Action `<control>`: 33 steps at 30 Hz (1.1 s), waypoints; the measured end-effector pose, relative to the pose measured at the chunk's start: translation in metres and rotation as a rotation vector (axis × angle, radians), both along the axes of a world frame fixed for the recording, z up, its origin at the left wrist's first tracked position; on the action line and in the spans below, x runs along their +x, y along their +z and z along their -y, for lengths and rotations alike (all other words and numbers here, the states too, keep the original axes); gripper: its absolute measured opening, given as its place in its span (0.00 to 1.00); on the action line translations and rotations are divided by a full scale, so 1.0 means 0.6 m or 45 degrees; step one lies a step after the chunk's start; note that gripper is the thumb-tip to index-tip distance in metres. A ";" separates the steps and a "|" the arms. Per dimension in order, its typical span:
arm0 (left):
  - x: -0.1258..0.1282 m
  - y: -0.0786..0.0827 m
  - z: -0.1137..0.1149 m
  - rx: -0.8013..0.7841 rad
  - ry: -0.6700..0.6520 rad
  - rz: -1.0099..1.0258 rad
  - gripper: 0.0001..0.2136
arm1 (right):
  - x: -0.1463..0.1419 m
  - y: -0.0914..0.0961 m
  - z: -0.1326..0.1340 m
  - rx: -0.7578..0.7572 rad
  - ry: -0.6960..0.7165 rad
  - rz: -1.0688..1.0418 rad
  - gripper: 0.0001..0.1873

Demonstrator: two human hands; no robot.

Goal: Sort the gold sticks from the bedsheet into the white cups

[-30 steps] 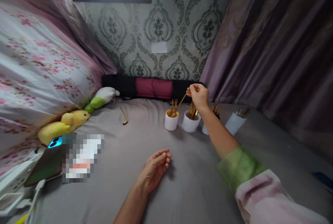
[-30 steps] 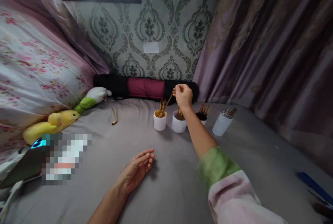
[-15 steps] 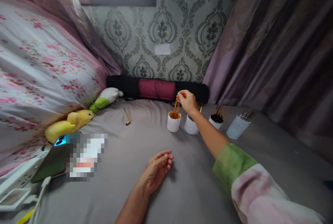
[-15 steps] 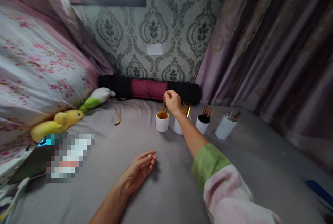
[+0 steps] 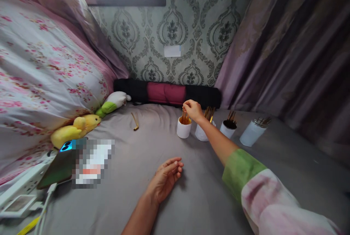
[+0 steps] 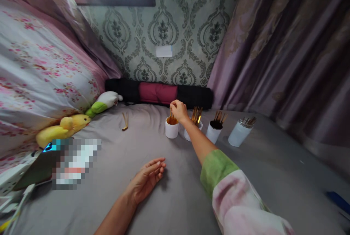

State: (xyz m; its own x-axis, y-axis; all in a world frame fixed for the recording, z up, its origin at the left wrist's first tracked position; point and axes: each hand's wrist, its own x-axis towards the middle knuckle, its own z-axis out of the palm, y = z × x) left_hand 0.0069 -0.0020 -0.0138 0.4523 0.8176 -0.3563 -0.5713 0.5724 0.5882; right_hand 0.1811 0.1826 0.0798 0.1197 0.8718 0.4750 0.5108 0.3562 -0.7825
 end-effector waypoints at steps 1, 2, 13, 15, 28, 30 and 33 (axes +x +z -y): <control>0.000 0.000 0.000 -0.001 0.001 -0.001 0.11 | 0.000 -0.002 -0.001 0.001 -0.005 0.019 0.06; 0.000 -0.001 -0.001 0.000 0.001 -0.002 0.11 | 0.001 -0.003 -0.002 0.000 -0.010 0.036 0.06; 0.000 -0.006 -0.002 0.017 0.009 0.008 0.10 | -0.003 0.021 0.012 0.039 -0.152 0.438 0.08; 0.000 -0.006 -0.002 0.017 0.008 0.012 0.10 | -0.003 0.025 0.015 0.021 -0.207 0.533 0.09; -0.001 -0.005 -0.002 0.004 0.008 0.015 0.10 | 0.002 0.031 0.022 -0.005 -0.365 0.645 0.09; -0.001 -0.005 -0.001 0.009 0.005 0.017 0.10 | 0.003 0.031 0.024 -0.011 -0.367 0.646 0.09; -0.001 -0.004 -0.001 0.017 0.003 0.017 0.10 | 0.004 0.030 0.024 -0.013 -0.356 0.652 0.09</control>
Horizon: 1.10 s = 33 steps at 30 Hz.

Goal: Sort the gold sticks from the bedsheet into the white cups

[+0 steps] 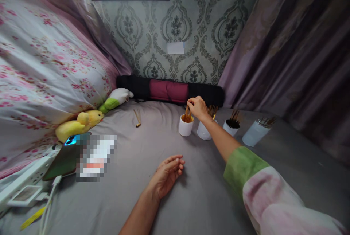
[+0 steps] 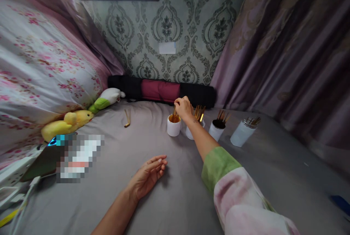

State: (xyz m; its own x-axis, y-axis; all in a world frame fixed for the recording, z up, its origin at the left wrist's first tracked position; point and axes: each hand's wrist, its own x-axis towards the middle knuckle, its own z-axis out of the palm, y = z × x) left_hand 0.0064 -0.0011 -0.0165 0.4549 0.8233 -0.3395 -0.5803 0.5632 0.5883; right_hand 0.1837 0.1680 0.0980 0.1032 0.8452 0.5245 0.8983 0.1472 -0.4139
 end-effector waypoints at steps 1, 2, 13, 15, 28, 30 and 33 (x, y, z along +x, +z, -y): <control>0.000 0.001 0.000 0.000 0.001 -0.004 0.10 | 0.000 0.000 0.000 0.001 0.004 -0.002 0.09; 0.000 0.002 0.000 -0.002 0.004 -0.008 0.10 | 0.001 -0.001 0.000 0.002 0.008 -0.006 0.09; 0.000 0.001 0.000 -0.001 0.010 -0.007 0.10 | 0.008 -0.003 -0.001 0.045 0.046 -0.066 0.10; 0.000 0.002 0.000 -0.005 0.011 -0.011 0.10 | 0.010 -0.002 0.001 0.065 0.049 -0.080 0.11; 0.002 0.013 0.003 -0.028 0.023 0.002 0.09 | -0.016 -0.027 0.055 0.166 0.179 -0.365 0.12; 0.003 0.016 0.003 -0.036 0.029 -0.008 0.08 | -0.027 -0.037 0.071 0.143 0.226 -0.431 0.13; 0.005 0.019 0.002 -0.040 0.039 -0.022 0.08 | -0.045 -0.059 0.096 0.060 0.288 -0.555 0.14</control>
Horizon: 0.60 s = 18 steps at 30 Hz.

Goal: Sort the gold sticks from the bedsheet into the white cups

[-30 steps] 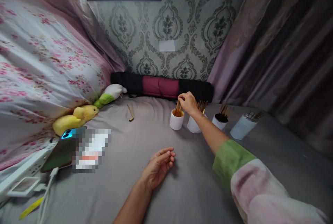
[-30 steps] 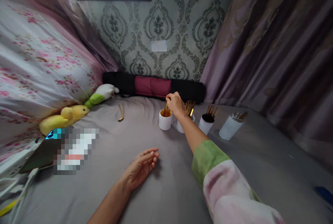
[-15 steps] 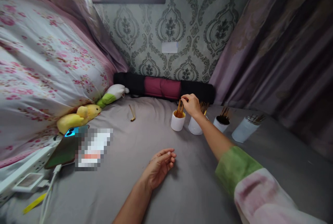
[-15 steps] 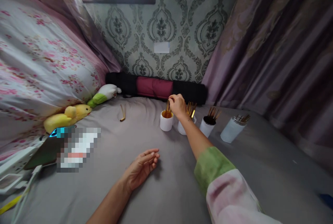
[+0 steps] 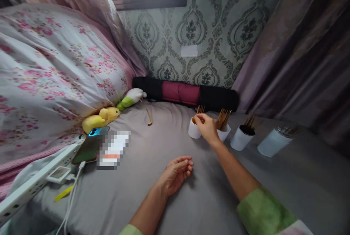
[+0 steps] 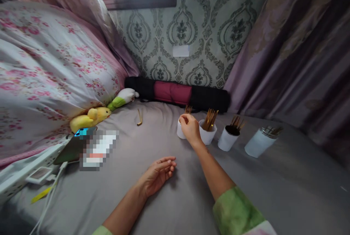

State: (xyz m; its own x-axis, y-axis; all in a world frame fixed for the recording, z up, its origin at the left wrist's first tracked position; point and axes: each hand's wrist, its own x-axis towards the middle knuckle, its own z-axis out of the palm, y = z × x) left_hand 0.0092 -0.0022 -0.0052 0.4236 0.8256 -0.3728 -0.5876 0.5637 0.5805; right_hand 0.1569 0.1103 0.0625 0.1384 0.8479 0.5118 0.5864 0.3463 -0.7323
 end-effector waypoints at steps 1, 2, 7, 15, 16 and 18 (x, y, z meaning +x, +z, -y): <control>0.000 0.001 0.000 -0.002 0.000 -0.006 0.08 | -0.006 -0.010 0.008 -0.025 0.016 -0.041 0.15; 0.001 0.001 0.000 -0.006 0.000 -0.011 0.08 | -0.011 -0.021 0.016 -0.058 0.028 -0.060 0.15; 0.001 0.003 -0.001 -0.005 -0.017 -0.015 0.07 | -0.026 -0.081 0.048 -0.275 0.073 -0.119 0.16; -0.004 0.006 -0.022 -0.115 -0.113 -0.116 0.05 | -0.019 -0.139 0.074 -0.391 0.062 -0.146 0.17; -0.006 0.008 -0.028 -0.116 -0.118 -0.162 0.05 | -0.018 -0.142 0.075 -0.396 0.060 -0.146 0.17; -0.011 0.014 -0.044 -0.082 -0.120 -0.272 0.04 | -0.018 -0.146 0.078 -0.400 0.051 -0.146 0.18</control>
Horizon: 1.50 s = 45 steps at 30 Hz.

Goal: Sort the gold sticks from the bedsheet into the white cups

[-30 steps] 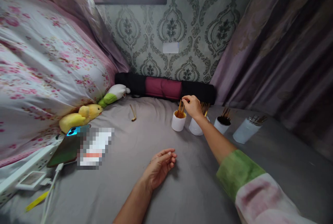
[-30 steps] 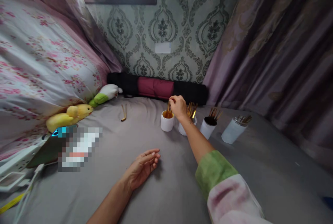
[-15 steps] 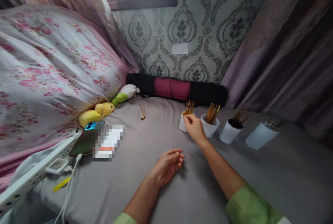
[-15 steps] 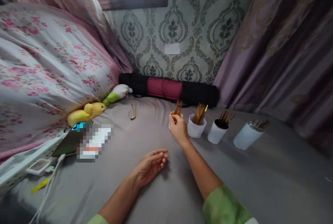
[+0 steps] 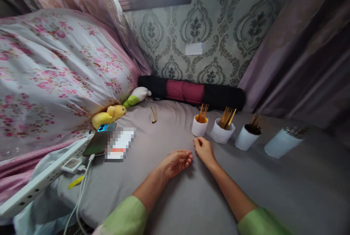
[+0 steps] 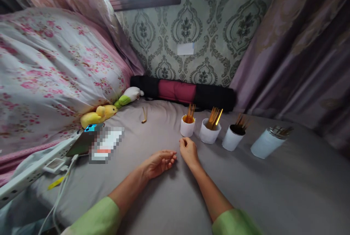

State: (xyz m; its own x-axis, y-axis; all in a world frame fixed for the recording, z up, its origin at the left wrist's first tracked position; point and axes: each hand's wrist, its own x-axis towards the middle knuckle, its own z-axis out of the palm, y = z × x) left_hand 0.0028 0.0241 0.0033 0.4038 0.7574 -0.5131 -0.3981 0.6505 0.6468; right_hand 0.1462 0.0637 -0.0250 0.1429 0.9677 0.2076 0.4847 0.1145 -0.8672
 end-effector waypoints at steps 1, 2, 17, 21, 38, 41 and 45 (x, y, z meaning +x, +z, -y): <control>-0.003 0.004 -0.010 0.036 0.001 -0.082 0.03 | 0.000 -0.001 0.001 -0.001 -0.005 0.002 0.18; -0.008 0.007 -0.021 0.054 0.010 -0.129 0.03 | 0.000 -0.002 0.001 -0.003 -0.011 0.003 0.19; -0.138 0.012 -0.214 0.405 0.316 -1.260 0.08 | -0.002 -0.016 0.010 0.031 -0.075 0.030 0.22; -0.179 0.006 -0.238 0.484 0.307 -1.576 0.07 | -0.002 -0.019 0.010 0.036 -0.077 0.050 0.21; -0.205 0.004 -0.291 0.838 0.048 -2.200 0.07 | -0.004 -0.021 0.009 0.043 -0.110 0.063 0.19; -0.200 -0.001 -0.298 0.829 0.026 -2.245 0.08 | -0.005 -0.022 0.010 0.041 -0.122 0.065 0.19; -0.197 -0.009 -0.308 0.794 0.017 -2.296 0.10 | -0.006 -0.024 0.010 0.061 -0.111 0.058 0.18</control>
State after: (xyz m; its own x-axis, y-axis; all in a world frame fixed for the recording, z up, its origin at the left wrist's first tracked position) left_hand -0.1152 0.2091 -0.0023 -0.2293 0.9720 0.0512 0.9171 0.1981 0.3460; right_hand 0.1429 0.0579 -0.0391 0.2157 0.9408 0.2616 0.5335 0.1109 -0.8385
